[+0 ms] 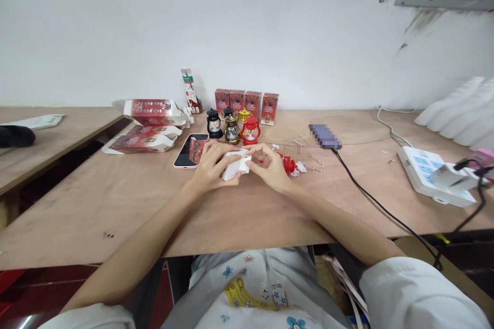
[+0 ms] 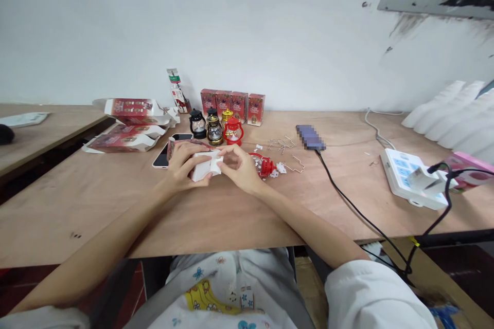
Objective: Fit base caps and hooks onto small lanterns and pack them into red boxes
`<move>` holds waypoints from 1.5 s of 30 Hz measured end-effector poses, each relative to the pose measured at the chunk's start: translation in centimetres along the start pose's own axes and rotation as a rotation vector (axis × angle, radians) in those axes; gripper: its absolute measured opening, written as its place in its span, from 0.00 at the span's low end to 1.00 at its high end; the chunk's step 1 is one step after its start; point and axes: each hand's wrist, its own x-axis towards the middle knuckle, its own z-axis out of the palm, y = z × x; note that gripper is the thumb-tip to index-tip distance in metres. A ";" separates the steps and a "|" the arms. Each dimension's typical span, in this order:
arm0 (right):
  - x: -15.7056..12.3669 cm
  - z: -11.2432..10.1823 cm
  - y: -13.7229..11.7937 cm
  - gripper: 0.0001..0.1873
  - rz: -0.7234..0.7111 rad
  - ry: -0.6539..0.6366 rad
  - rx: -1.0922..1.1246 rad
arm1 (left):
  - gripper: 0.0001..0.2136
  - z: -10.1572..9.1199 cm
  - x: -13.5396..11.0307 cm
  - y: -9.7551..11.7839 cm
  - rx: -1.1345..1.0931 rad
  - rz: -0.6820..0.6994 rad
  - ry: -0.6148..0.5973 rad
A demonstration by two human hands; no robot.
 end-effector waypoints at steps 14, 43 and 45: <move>0.0 0.0 0.5 0.25 0.000 -0.232 0.140 | 0.28 0.6 -0.9 0.1 -0.158 0.078 0.164; -0.1 -8.9 -2.2 0.34 0.125 -0.481 -1.325 | 0.36 2.4 -1.1 -1.0 -0.437 -0.796 0.106; -0.3 -8.8 -2.1 0.30 0.100 -0.441 -1.239 | 0.34 2.4 -1.1 -0.7 -0.495 -0.805 0.074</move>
